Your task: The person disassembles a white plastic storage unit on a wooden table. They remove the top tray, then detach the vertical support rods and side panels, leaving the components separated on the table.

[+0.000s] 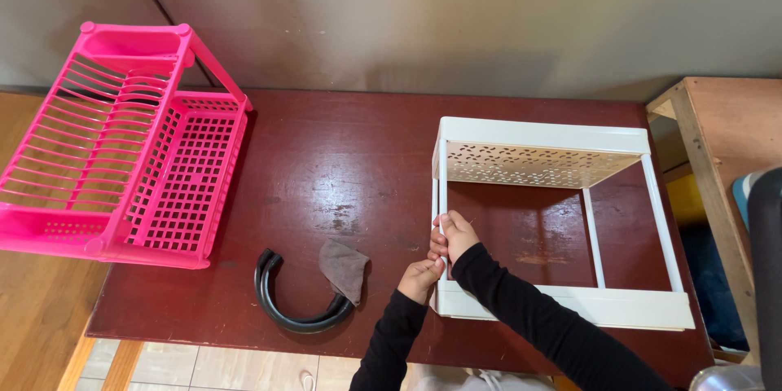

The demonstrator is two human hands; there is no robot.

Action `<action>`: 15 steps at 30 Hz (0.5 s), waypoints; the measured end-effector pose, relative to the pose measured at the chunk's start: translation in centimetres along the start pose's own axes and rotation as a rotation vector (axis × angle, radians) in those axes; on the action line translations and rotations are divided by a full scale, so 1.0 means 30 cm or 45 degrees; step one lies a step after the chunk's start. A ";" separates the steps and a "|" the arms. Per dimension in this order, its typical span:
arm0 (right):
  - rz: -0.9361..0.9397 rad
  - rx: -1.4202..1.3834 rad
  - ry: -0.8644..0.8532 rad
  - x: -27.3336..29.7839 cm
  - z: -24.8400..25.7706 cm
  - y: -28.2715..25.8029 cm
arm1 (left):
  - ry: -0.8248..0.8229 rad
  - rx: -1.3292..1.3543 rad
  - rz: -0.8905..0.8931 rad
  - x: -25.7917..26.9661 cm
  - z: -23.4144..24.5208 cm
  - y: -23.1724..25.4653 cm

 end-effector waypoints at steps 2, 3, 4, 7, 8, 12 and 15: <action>-0.012 -0.016 0.005 0.010 -0.007 -0.008 | -0.030 -0.016 -0.033 0.009 -0.015 0.013; -0.023 -0.015 0.012 0.019 -0.009 -0.018 | -0.053 -0.032 -0.053 0.016 -0.027 0.019; -0.034 -0.016 0.018 0.029 -0.016 -0.026 | -0.075 -0.051 -0.073 0.025 -0.035 0.029; -0.051 0.002 -0.028 0.057 -0.043 -0.058 | 0.056 -0.434 -0.155 0.054 -0.020 0.048; -0.083 -0.003 0.001 0.064 -0.040 -0.061 | 0.056 -0.407 -0.133 0.058 -0.022 0.042; -0.187 -0.078 -0.005 0.064 -0.055 -0.045 | 0.068 -0.165 -0.062 0.058 -0.025 0.015; -0.160 -0.054 -0.007 0.041 -0.053 -0.029 | 0.072 -0.060 -0.086 0.050 -0.023 0.016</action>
Point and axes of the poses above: each hand's wrist, its own x-axis away from the middle knuckle, its own z-axis out of the back of the hand, y = z × x, the point moved 8 cm from there along -x, towards the middle knuckle, and after that the axes turned 4 degrees about y, right-handed, at the moved point
